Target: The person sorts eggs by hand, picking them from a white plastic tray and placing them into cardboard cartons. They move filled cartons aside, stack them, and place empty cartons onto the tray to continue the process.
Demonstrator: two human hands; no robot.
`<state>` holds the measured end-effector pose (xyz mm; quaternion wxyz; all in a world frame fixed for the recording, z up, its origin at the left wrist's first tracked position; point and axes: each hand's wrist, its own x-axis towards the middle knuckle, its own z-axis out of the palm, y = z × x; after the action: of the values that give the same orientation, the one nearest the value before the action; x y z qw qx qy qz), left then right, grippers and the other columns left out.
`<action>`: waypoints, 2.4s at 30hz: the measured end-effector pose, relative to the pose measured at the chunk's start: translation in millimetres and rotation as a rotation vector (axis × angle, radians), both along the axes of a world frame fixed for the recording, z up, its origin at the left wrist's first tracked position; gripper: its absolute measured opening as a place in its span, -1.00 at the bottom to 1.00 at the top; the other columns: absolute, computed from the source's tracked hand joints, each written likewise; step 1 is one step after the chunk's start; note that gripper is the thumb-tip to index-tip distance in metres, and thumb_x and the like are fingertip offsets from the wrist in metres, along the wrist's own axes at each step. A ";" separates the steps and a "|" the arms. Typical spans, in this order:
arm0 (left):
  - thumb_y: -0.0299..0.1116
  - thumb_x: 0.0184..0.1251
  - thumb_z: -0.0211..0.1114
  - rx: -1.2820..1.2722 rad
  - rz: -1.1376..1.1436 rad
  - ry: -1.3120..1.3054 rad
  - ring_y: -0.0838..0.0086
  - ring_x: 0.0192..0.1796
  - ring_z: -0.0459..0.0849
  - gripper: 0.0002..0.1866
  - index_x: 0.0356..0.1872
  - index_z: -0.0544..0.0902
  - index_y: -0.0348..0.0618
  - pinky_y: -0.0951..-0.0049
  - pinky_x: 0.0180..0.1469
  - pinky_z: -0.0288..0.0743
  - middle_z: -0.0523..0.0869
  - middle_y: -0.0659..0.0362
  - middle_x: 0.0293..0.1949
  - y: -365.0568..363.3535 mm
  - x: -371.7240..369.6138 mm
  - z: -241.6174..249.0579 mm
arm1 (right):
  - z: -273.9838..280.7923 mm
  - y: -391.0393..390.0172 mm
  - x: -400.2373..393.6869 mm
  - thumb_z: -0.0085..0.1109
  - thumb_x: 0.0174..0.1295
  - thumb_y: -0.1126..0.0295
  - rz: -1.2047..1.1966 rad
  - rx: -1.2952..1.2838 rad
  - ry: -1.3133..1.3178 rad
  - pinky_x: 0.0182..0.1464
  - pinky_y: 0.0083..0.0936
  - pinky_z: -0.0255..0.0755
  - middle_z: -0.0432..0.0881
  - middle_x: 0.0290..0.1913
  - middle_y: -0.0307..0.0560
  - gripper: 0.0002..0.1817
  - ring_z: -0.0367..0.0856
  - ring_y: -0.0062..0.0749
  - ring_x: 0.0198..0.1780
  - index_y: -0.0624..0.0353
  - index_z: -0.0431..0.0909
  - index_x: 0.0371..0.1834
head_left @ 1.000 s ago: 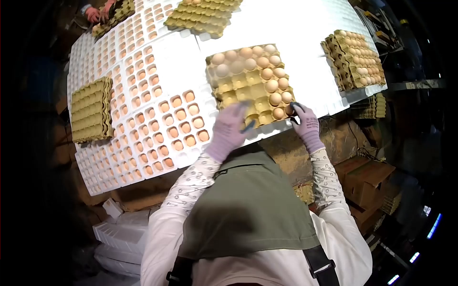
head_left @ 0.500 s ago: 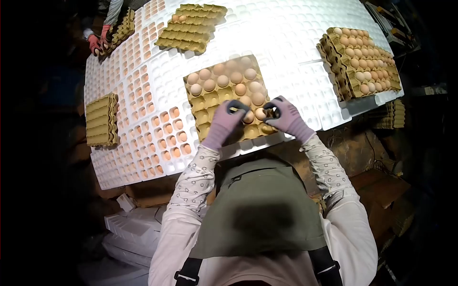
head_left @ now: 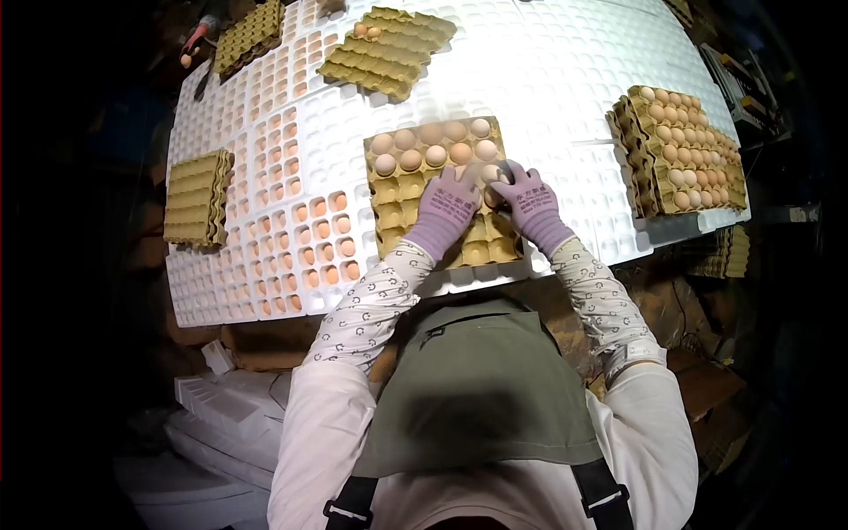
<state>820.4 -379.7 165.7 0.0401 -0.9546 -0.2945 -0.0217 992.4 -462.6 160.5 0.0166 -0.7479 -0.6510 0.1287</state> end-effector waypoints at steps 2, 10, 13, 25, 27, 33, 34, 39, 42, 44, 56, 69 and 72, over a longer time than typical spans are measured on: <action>-0.12 0.17 0.50 -0.206 0.131 -0.208 0.22 0.18 0.57 -0.63 -0.05 0.74 -0.05 0.29 0.11 0.60 0.52 0.12 0.27 -6.2 -19.7 15.8 | -8.4 -5.9 -0.6 0.53 0.06 0.22 -0.089 0.222 0.093 0.16 -0.28 0.61 0.43 0.38 -0.11 -0.51 0.54 -0.09 0.20 -0.19 0.66 0.12; -0.14 0.62 0.18 -1.719 0.529 -1.555 0.33 0.10 0.68 -0.54 0.34 0.45 -0.19 0.26 0.10 0.66 0.64 0.11 0.13 -55.3 -185.9 -37.5 | 24.0 -16.9 -90.0 0.14 0.53 0.03 -0.420 0.100 1.555 -0.09 -0.51 0.54 0.66 -0.15 -0.19 -0.50 0.63 -0.48 -0.21 0.29 0.61 0.19; -0.24 0.52 0.35 -1.924 0.775 -1.766 0.43 0.01 0.67 -0.53 0.30 0.49 -0.27 0.42 0.02 0.61 0.66 0.14 0.04 -76.2 -280.1 -44.0 | 20.0 -9.8 -153.0 0.38 0.30 0.26 -0.121 -0.121 1.291 0.06 -0.49 0.51 0.67 -0.01 -0.12 -0.56 0.62 -0.47 -0.04 0.31 0.63 0.15; -0.24 0.27 0.36 -0.402 0.767 -0.255 0.06 0.12 0.63 -0.57 0.20 0.68 0.12 0.11 0.14 0.59 0.51 0.11 0.27 -63.9 -371.8 -66.0 | -52.2 0.4 -341.3 0.48 0.09 0.20 0.270 -0.127 0.117 0.10 -0.14 0.62 0.40 0.37 0.02 -0.39 0.58 0.00 0.21 -0.20 0.51 0.26; -0.31 0.29 0.31 -0.595 0.739 -0.188 0.06 -0.01 0.72 -0.39 0.41 0.50 0.17 0.03 0.06 0.63 0.56 0.02 0.20 -52.7 -394.2 -71.4 | -57.0 1.4 -336.4 0.33 0.19 0.28 0.101 -0.155 0.401 0.17 -0.11 0.57 0.43 0.33 0.14 -0.44 0.62 0.11 0.15 -0.17 0.49 0.31; -0.18 0.25 0.43 -0.659 0.789 -0.478 0.12 0.04 0.70 -0.29 0.44 0.42 -0.04 0.15 0.13 0.61 0.56 -0.04 0.22 11.9 -396.6 -74.1 | -47.4 88.0 -329.9 0.36 0.22 0.03 -0.157 0.092 0.591 0.12 -0.18 0.57 0.76 -0.02 0.10 -0.41 0.76 0.00 -0.02 0.11 0.50 0.22; -0.30 0.27 0.38 -0.872 0.850 -0.810 0.18 0.02 0.68 -0.38 0.39 0.47 -0.06 0.20 0.10 0.61 0.57 -0.04 0.19 36.2 -395.7 -92.3 | -43.0 114.8 -327.2 0.37 0.21 0.01 -0.182 0.088 0.525 0.11 -0.17 0.57 0.76 -0.01 0.09 -0.42 0.76 0.01 -0.01 0.11 0.51 0.19; -0.61 0.31 0.19 -0.744 0.719 -1.180 0.31 0.14 0.62 -0.46 0.35 0.46 -0.20 0.34 0.21 0.55 0.57 0.03 0.22 141.1 -343.4 -83.9 | -49.6 226.1 -311.8 0.36 0.24 0.00 -0.280 0.107 0.213 0.09 -0.12 0.58 0.65 0.19 0.06 -0.48 0.69 0.02 0.13 0.06 0.56 0.15; -0.56 0.33 0.20 -0.578 0.584 -1.027 0.00 0.38 0.48 -0.38 0.45 0.39 -0.21 0.18 0.46 0.40 0.46 -0.12 0.37 179.3 -294.8 -90.3 | -65.1 248.3 -300.4 0.30 0.29 0.00 -0.293 -0.095 0.070 0.16 -0.15 0.57 0.53 0.33 0.06 -0.46 0.65 0.02 0.19 0.07 0.55 0.22; -0.45 0.40 0.15 -0.557 0.502 -0.875 -0.08 0.49 0.36 -0.41 0.47 0.36 -0.20 0.13 0.49 0.37 0.42 -0.15 0.44 195.3 -273.6 -100.5 | -94.7 252.4 -284.9 0.24 0.34 -0.01 -0.198 0.136 0.061 0.29 -0.12 0.47 0.49 0.38 0.05 -0.43 0.57 0.02 0.28 0.08 0.52 0.29; -0.07 0.22 0.46 -0.327 0.371 -0.445 0.00 0.42 0.41 -0.17 0.50 0.37 -0.10 0.01 0.49 0.25 0.42 -0.12 0.44 163.0 -204.3 -88.9 | -5.1 127.2 -237.3 0.36 0.19 0.27 0.065 0.520 0.434 0.44 -0.05 0.33 0.49 0.34 0.29 -0.35 0.49 0.20 0.31 0.28 0.47 0.36; -0.15 0.11 0.55 -1.080 0.405 -0.555 0.17 0.08 0.69 -0.50 0.07 0.62 -0.03 0.21 0.06 0.57 0.65 0.04 0.03 168.9 -94.3 -25.6 | 9.3 63.1 -16.1 0.36 0.14 0.30 -0.008 0.156 0.364 0.00 -0.29 0.61 0.63 -0.11 -0.09 -0.69 0.66 -0.11 -0.04 0.03 0.63 -0.04; -0.04 0.16 0.48 -0.378 0.155 0.066 0.13 0.14 0.67 -0.44 0.17 0.55 0.06 0.07 0.16 0.51 0.61 0.08 0.08 112.4 -54.0 7.7 | -1.5 36.0 41.7 0.39 0.21 0.36 -0.375 0.157 1.285 0.07 -0.48 0.58 0.69 0.01 -0.15 -0.62 0.66 -0.45 -0.02 0.25 0.65 0.08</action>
<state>766.4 -267.3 173.4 -0.1287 -0.9198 -0.3643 0.0682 1034.1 -426.6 159.0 0.4772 -0.6196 -0.3781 0.4953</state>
